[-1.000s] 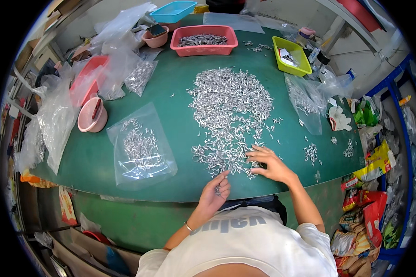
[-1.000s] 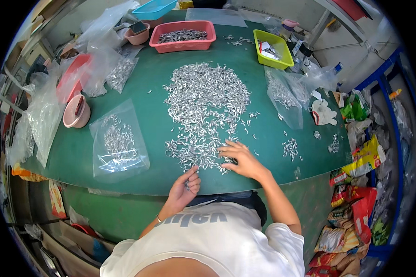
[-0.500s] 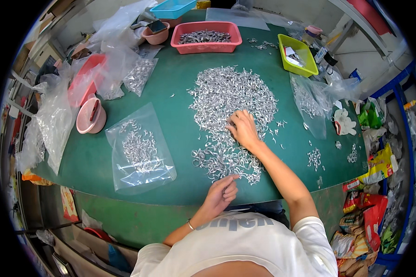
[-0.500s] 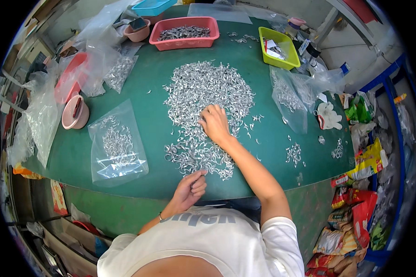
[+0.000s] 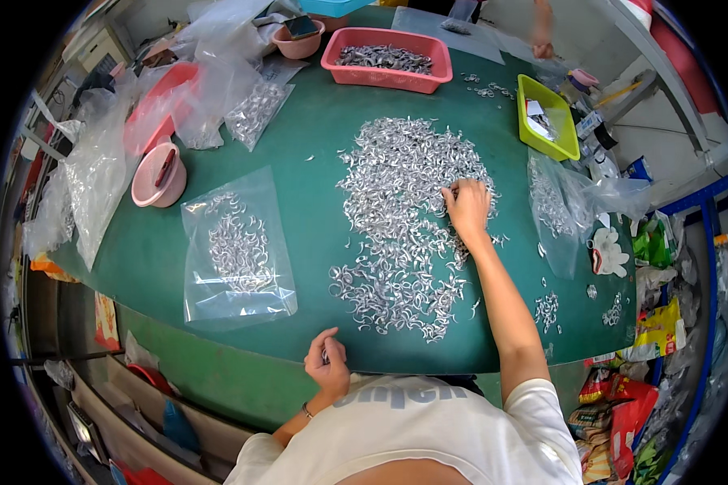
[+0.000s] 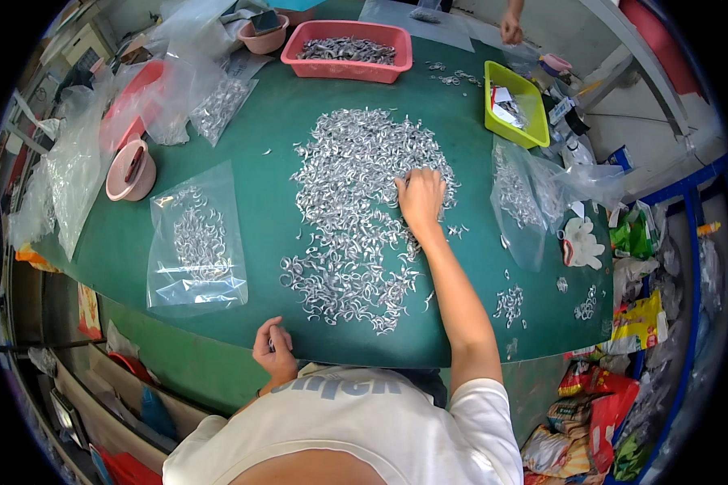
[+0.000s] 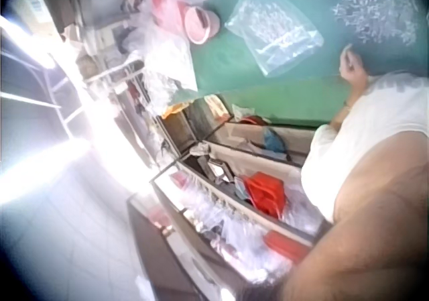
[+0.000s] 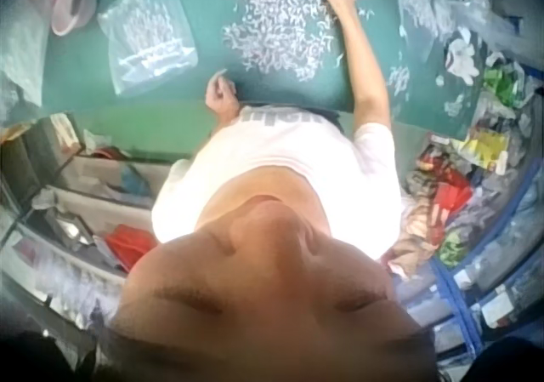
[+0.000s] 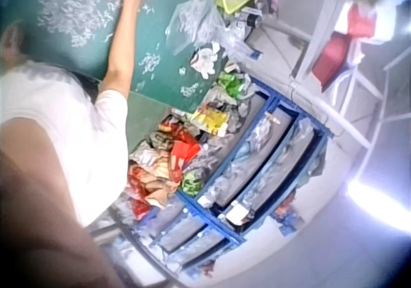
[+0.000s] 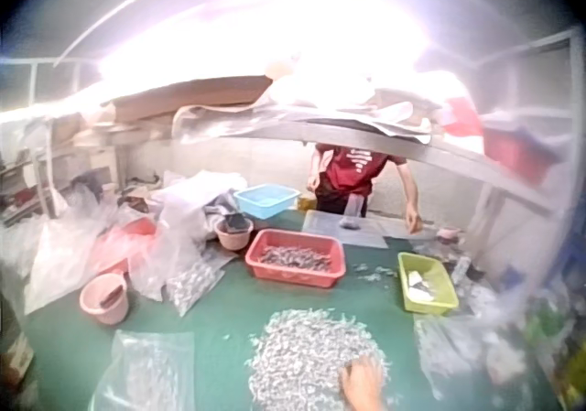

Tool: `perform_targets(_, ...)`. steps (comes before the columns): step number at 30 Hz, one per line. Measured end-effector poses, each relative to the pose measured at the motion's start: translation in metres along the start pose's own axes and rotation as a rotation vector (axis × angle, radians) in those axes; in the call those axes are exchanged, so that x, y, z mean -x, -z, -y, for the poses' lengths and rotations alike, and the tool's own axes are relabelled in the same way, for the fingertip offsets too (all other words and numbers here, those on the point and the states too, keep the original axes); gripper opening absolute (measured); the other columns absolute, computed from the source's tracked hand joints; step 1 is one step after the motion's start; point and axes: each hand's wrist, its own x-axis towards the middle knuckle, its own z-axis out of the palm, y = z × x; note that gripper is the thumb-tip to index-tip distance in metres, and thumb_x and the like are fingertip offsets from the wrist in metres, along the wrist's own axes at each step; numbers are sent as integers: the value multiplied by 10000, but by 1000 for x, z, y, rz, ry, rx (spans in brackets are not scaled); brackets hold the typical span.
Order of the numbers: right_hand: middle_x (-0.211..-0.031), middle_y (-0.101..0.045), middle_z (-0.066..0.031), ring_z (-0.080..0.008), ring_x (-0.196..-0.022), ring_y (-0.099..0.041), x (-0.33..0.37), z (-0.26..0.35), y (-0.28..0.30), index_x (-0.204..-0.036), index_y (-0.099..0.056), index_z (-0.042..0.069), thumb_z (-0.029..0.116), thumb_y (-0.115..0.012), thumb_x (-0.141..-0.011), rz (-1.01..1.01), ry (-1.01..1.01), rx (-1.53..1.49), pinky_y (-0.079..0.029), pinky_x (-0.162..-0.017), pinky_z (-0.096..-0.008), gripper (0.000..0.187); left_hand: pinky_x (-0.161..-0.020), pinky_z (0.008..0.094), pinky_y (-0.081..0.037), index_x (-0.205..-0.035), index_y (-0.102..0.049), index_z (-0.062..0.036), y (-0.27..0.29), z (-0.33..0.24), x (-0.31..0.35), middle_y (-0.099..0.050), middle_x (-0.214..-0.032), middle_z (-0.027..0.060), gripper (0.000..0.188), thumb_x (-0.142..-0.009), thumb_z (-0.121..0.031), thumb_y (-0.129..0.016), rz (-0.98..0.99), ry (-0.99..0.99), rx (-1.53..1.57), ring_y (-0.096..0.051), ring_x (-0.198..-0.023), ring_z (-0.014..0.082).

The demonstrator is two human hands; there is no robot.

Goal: The person sorts a large pile of small, silver metal hooks on a green table. They pick up the hooks by hand, separate them, and place them into a clear plastic bag. The person also moves a plastic bag containing sorted hooks to the side to make space.

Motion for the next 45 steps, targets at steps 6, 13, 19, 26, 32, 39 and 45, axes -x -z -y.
perform_targets(6, -837, -627, -124, -255, -893, -542, -24, 10, -1, -709, -667, 42, 60, -556, -695, 149, 166, 361, -349, -794, -398, 114, -438, 203, -344, -981, -596, 31, -8, 2, -1, -502, -531, 29, 177, -894, 3, -445, -80, -61, -53, -440, -462, 54)
perform_targets(13, -816, -587, -169, -338, -827, -567, -2, 1, 21, -792, -608, -7, 16, -567, -765, 17, 88, -83, -460, -720, -396, 54, -406, 198, -308, -936, -612, 57, -15, 8, -2, -492, -518, 23, 176, -876, 22, -450, -104, -182, -79, -434, -440, 55)
perform_targets(19, -720, -596, -133, -291, -678, -605, 35, 23, 42, -900, -546, -6, 45, -525, -850, 411, -86, -692, -465, -633, -372, 75, -404, 199, -324, -935, -616, 60, -15, 6, -3, -504, -506, 38, 178, -862, 32, -456, -79, -226, -130, -443, -433, 59)
perform_targets(26, -791, -613, -175, -358, -666, -610, 58, 54, 28, -742, -538, -6, 90, -597, -799, 373, 230, -93, -475, -559, -441, 127, -419, 205, -356, -920, -628, 58, -14, 8, -3, -502, -496, 36, 172, -834, 54, -479, -78, -216, -158, -470, -430, 73)
perform_targets(32, -717, -614, -190, -338, -648, -622, 50, 62, 30, -792, -539, -8, 115, -601, -808, 541, 264, -29, -480, -555, -411, 138, -445, 219, -403, -892, -642, 58, -13, 6, -4, -512, -505, 48, 172, -779, 90, -516, -53, -209, -178, -515, -436, 105)
perform_targets(39, -648, -483, 4, -70, -507, -379, 48, 33, 54, -837, -523, 33, 138, -532, -890, 1065, -574, -1813, -255, -407, -204, 118, -441, 214, -396, -885, -645, 58, -13, 9, -3, -504, -501, 40, 172, -775, 92, -518, -60, -198, -160, -506, -434, 96)
perform_targets(45, -625, -515, -8, -111, -472, -402, 58, 31, 38, -789, -562, 44, 153, -609, -835, 767, -499, -1451, -292, -401, -248, 127, -435, 211, -384, -887, -647, 58, -14, 6, -5, -494, -500, 36, 169, -775, 90, -525, -56, -204, -155, -490, -428, 90)
